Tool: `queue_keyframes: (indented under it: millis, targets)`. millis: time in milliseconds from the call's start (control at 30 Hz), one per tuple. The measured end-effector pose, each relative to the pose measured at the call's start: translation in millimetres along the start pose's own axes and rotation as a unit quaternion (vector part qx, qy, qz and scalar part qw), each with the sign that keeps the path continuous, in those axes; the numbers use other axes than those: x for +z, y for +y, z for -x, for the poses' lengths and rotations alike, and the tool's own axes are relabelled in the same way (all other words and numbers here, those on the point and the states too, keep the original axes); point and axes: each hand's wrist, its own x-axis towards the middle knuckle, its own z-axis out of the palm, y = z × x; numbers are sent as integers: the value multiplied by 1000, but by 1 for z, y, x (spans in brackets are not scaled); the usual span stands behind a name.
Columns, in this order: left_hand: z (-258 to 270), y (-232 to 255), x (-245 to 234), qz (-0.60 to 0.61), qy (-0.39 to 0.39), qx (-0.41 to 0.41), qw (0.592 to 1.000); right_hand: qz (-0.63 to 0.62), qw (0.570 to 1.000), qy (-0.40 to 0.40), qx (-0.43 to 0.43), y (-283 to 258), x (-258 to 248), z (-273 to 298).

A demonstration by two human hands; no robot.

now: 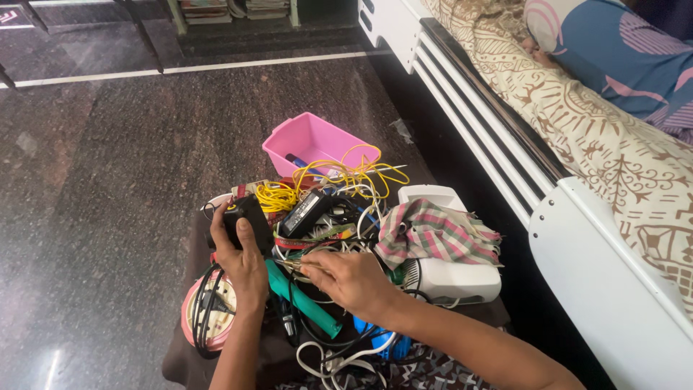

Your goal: The person sits on the floor and uses a screwdriver to open and manipulate a small black electronic device. They also handle a teal hair straightener, a blue and white hair dryer, and various wires and cables.

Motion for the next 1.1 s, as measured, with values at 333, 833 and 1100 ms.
queue_keyframes:
  millis: [333,833,1100]
  targets:
    - [1,-13,1,40,7,-35,999,56,991,42,-117,3,-3,0]
    - [2,-18,2,29,24,-29,999,15,1000,-1,-6,-1,0,-2]
    - [-10,-32,-1,214,45,-188,958,-2,996,65,61,15,-33,-7]
